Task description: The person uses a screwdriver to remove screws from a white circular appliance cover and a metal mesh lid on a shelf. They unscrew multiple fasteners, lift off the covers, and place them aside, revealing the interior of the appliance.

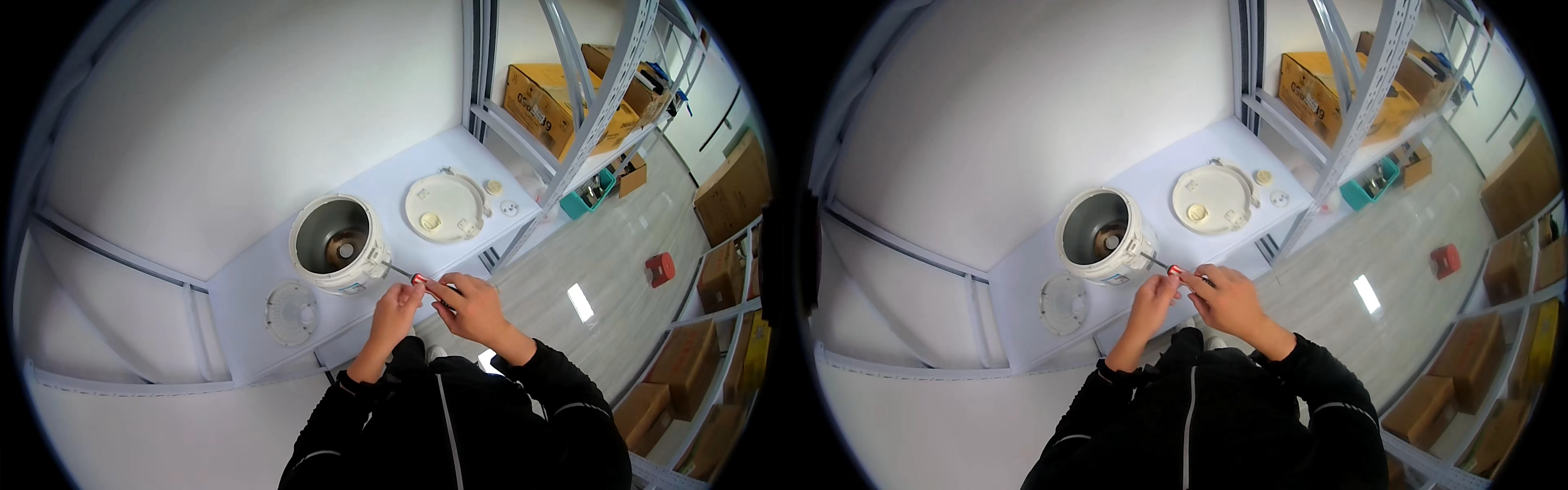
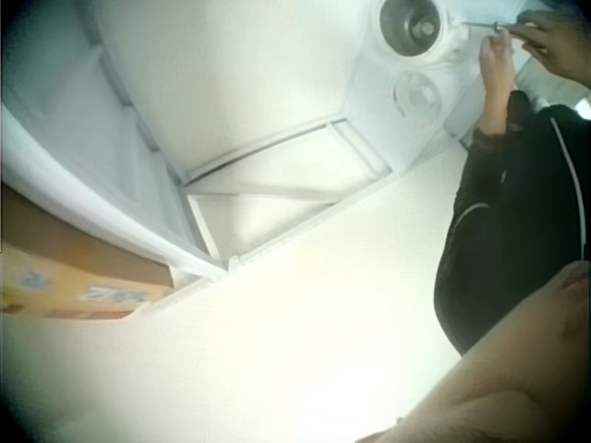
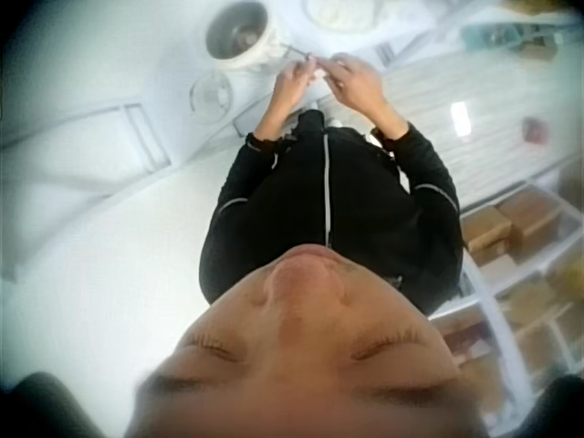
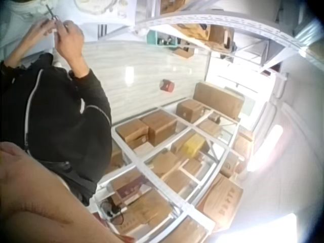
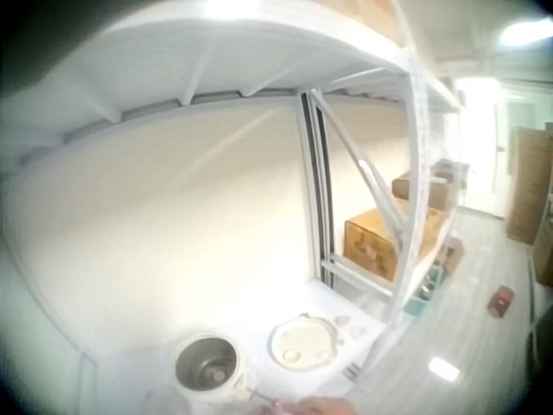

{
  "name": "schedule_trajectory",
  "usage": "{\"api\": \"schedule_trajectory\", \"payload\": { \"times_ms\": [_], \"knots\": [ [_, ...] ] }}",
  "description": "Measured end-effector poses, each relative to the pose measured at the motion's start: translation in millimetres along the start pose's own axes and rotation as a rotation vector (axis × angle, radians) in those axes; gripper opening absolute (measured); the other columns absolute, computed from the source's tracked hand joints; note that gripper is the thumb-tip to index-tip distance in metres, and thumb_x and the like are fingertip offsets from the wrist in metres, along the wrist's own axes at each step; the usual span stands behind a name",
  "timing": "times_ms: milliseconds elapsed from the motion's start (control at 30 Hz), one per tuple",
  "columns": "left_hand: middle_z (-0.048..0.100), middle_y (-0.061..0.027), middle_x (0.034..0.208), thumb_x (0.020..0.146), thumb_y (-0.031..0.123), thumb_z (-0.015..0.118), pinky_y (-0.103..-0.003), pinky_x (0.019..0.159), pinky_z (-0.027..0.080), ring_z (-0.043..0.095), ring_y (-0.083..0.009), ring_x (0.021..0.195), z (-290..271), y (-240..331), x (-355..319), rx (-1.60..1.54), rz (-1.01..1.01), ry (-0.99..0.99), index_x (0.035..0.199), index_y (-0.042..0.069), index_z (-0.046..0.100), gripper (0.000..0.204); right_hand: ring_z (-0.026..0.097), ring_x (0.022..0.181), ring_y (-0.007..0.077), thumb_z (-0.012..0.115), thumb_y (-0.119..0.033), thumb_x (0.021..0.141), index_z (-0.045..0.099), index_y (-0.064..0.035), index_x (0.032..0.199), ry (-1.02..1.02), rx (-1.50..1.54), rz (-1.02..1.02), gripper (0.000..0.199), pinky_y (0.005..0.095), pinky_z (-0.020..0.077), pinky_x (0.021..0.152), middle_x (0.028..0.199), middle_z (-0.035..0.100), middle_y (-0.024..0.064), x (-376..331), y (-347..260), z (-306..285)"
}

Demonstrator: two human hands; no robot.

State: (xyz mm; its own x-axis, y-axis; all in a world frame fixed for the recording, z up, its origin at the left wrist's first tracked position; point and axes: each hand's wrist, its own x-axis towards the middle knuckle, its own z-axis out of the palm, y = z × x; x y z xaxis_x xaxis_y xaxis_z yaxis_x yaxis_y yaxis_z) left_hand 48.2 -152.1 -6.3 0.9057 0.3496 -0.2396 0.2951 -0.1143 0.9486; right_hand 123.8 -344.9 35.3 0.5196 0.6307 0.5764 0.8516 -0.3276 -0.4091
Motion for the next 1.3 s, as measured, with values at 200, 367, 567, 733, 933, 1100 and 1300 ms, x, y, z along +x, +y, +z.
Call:
{"api": "schedule_trajectory", "payload": {
  "times_ms": [200,367,567,733,933,1100,1300],
  "knots": [
    [0.075,-0.0059,0.104,0.112,0.034,0.059,-0.030,0.080,0.055,0.070,-0.0131,0.089,12,-20,13,-0.460,-0.059,-0.206,0.119,0.004,0.067,0.032,0.068,0.090,0.0309,0.082,-0.015,0.084,0.066,-0.0108,0.135,-0.017,0.255,0.019,0.054,0.0388,0.0562,0.076,0.118,0.065,0.0115,-8,12,7],
    [0.075,-0.0081,0.111,0.112,0.031,0.059,-0.031,0.088,0.056,0.071,-0.0153,0.096,18,-22,14,-0.635,-0.004,-0.249,0.124,0.001,0.068,0.033,0.069,0.089,0.0217,0.081,-0.020,0.092,0.064,-0.0068,0.137,0.039,0.732,0.415,0.049,0.0354,0.0554,0.076,0.110,0.067,0.0098,-24,25,14],
    [0.074,-0.0082,0.108,0.112,0.033,0.059,-0.032,0.090,0.056,0.070,-0.0163,0.098,19,-25,14,-0.733,0.018,-0.261,0.121,0.004,0.068,0.032,0.069,0.078,0.0218,0.084,-0.021,0.091,0.066,-0.0030,0.133,-0.410,0.976,0.932,0.049,0.0357,0.0561,0.074,0.082,0.067,0.0081,-18,27,3],
    [0.073,-0.0067,0.101,0.110,0.039,0.062,-0.031,0.084,0.054,0.068,-0.0145,0.089,14,-30,26,-0.614,-0.178,-0.280,0.110,0.005,0.069,0.035,0.067,0.085,0.0240,0.086,-0.021,0.090,0.065,-0.0043,0.134,-0.096,0.517,0.294,0.051,0.0353,0.0535,0.075,0.103,0.068,0.0122,-27,21,7],
    [0.075,-0.0084,0.105,0.111,0.036,0.060,-0.033,0.084,0.054,0.068,-0.0149,0.088,21,-16,18,-0.665,-0.076,-0.229,0.117,0.002,0.069,0.035,0.070,0.092,0.0243,0.083,-0.027,0.093,0.064,-0.0050,0.134,-0.083,0.655,0.467,0.051,0.0392,0.0563,0.078,0.111,0.072,0.0142,-28,24,10],
    [0.075,-0.0088,0.108,0.112,0.033,0.059,-0.035,0.087,0.056,0.070,-0.0163,0.093,20,-18,17,-0.738,-0.053,-0.280,0.120,0.002,0.068,0.034,0.068,0.092,0.0212,0.080,-0.031,0.096,0.064,-0.0045,0.135,-0.387,1.008,0.912,0.050,0.0388,0.0553,0.080,0.110,0.072,0.0146,-21,31,3],
    [0.075,-0.0087,0.106,0.111,0.032,0.061,-0.032,0.087,0.055,0.069,-0.0152,0.090,18,-26,31,-0.613,-0.127,-0.261,0.121,0.001,0.069,0.033,0.068,0.085,0.0216,0.079,-0.027,0.096,0.063,-0.0038,0.136,0.005,0.540,0.251,0.049,0.0374,0.0553,0.076,0.104,0.071,0.0141,-26,33,14]
  ]
}}
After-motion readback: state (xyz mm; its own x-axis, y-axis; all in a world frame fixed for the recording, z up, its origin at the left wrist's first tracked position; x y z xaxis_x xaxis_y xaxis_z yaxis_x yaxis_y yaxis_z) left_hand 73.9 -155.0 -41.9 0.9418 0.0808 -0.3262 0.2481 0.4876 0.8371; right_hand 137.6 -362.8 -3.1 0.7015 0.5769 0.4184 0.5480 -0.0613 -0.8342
